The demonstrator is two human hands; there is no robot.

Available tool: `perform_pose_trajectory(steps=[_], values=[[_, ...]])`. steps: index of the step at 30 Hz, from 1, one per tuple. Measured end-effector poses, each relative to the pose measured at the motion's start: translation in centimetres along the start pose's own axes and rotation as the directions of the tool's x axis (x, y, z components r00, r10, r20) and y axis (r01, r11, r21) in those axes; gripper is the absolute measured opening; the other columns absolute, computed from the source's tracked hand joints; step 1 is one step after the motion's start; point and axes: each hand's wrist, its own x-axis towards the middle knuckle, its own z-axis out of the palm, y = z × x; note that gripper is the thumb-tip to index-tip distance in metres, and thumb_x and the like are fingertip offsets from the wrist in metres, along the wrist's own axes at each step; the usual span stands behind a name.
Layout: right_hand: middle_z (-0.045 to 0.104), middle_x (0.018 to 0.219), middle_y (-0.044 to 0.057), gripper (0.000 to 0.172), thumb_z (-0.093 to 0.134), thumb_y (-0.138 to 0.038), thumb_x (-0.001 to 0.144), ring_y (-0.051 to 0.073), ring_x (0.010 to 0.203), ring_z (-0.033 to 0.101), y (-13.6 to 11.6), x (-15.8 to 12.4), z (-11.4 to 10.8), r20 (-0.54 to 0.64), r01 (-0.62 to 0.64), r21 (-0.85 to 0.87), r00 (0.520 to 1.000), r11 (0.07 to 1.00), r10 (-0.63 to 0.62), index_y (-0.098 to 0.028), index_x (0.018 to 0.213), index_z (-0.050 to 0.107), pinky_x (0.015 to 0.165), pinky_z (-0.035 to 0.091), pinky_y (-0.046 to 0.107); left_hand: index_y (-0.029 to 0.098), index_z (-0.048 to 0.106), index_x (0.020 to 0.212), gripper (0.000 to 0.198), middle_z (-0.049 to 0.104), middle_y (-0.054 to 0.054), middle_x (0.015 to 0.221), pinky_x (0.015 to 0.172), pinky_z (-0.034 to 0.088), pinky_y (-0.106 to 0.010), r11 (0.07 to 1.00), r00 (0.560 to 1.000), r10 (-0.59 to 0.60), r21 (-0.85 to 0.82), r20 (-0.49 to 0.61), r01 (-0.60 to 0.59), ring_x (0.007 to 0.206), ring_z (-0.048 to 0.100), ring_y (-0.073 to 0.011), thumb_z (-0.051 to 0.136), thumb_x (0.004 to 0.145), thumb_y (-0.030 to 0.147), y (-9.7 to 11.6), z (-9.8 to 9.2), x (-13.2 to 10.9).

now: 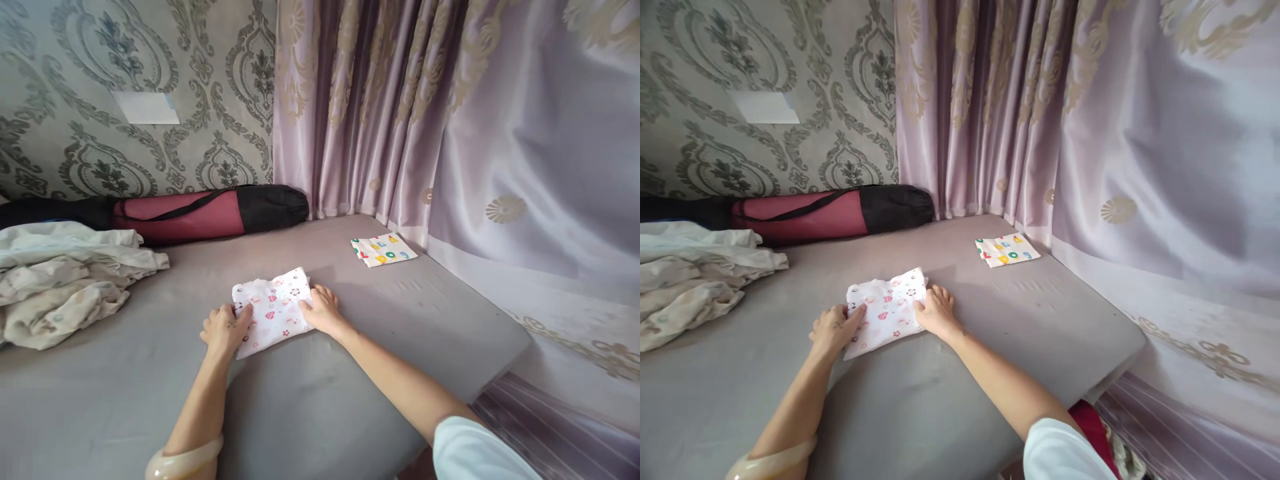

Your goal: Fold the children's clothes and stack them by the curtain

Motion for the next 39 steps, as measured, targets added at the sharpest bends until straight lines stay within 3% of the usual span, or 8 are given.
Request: perform_pose_trajectory(steps=[6,10,18,23,25,29,35,39], values=[[0.064,0.117,0.010,0.027,0.049,-0.027,0.087,0.021,0.110,0.059,0.0,0.2,-0.7,-0.003,0.009,0.190,1.000,0.982,-0.009,-0.017,0.110,0.059,0.091,0.044,0.029,0.018,0.061,0.081,0.038,0.067,-0.009,0.074,0.063,0.049,-0.036,0.921,1.000,0.011,-0.388,0.006,-0.008,0.074,0.065,-0.0296,0.059,0.071,0.055,0.3,-0.6,-0.5],[0.070,0.110,0.005,0.026,0.051,-0.021,0.085,0.019,0.100,0.065,0.2,0.5,-0.9,-0.002,0.008,0.394,1.000,0.919,-0.007,-0.020,0.109,0.061,0.086,0.049,0.027,0.017,0.057,0.078,0.036,0.063,-0.002,0.060,0.050,0.046,-0.028,0.705,0.988,-0.042,-0.696,0.151,0.136,0.058,0.062,-0.0218,0.069,0.066,0.049,0.6,-0.6,-0.7],[0.073,0.087,0.007,0.016,0.052,-0.028,0.089,0.017,0.078,0.070,1.6,-0.1,-2.0,0.313,-0.377,0.763,0.926,0.525,0.210,-0.016,0.094,0.060,0.067,0.056,0.028,0.014,0.060,0.081,0.016,0.069,-0.007,0.068,0.059,0.057,-0.031,0.281,0.910,-0.040,-0.869,0.412,0.406,0.063,0.069,-0.0210,0.069,0.074,0.026,1.7,-1.3,-1.2],[0.070,0.093,0.008,0.021,0.060,-0.030,0.081,0.019,0.082,0.068,2.8,-3.2,-3.8,-0.068,-0.157,0.579,0.969,0.800,0.239,-0.018,0.098,0.060,0.077,0.055,0.032,0.016,0.063,0.082,0.015,0.072,-0.012,0.080,0.072,0.060,-0.038,0.161,0.900,-0.056,-0.886,0.432,0.435,0.083,0.072,-0.0277,0.068,0.074,0.028,1.8,-1.3,-1.4],[0.069,0.082,0.006,0.020,0.057,-0.038,0.085,0.017,0.068,0.066,2.5,-4.8,-4.3,0.065,-0.184,0.577,0.982,0.796,0.180,-0.019,0.087,0.061,0.065,0.055,0.030,0.016,0.063,0.084,0.020,0.073,-0.013,0.083,0.077,0.060,-0.039,0.156,0.902,-0.038,-0.889,0.430,0.430,0.090,0.071,-0.0290,0.070,0.072,0.030,1.8,-1.4,-1.4],[0.069,0.077,0.009,0.036,0.054,-0.049,0.090,0.015,0.061,0.066,0.8,-7.3,-4.1,0.565,-0.470,0.677,0.825,0.567,0.008,-0.015,0.083,0.061,0.057,0.055,0.026,0.013,0.063,0.090,0.026,0.073,-0.015,0.089,0.084,0.057,-0.039,0.089,0.877,0.021,-0.874,0.481,0.477,0.097,0.069,-0.0291,0.069,0.072,0.031,1.8,-1.9,-1.4],[0.067,0.110,0.022,0.047,0.055,-0.050,0.091,0.022,0.098,0.070,-1.9,-8.1,-2.2,0.696,-0.703,0.708,0.711,-0.069,-0.104,-0.006,0.108,0.056,0.087,0.057,0.031,0.015,0.062,0.093,0.028,0.072,-0.016,0.094,0.087,0.055,-0.042,0.101,0.854,0.161,-0.869,0.494,0.484,0.100,0.068,-0.0295,0.063,0.079,0.039,2.8,-2.6,-2.3],[0.064,0.120,0.021,0.054,0.060,-0.047,0.088,0.024,0.113,0.063,-2.9,-8.0,-1.2,0.659,-0.633,0.645,0.745,-0.428,-0.108,-0.004,0.120,0.053,0.095,0.054,0.032,0.014,0.061,0.102,0.027,0.070,-0.013,0.097,0.090,0.053,-0.037,-0.173,0.846,0.241,-0.837,0.475,0.519,0.101,0.067,-0.0258,0.063,0.081,0.030,3.6,-2.2,-3.4]])
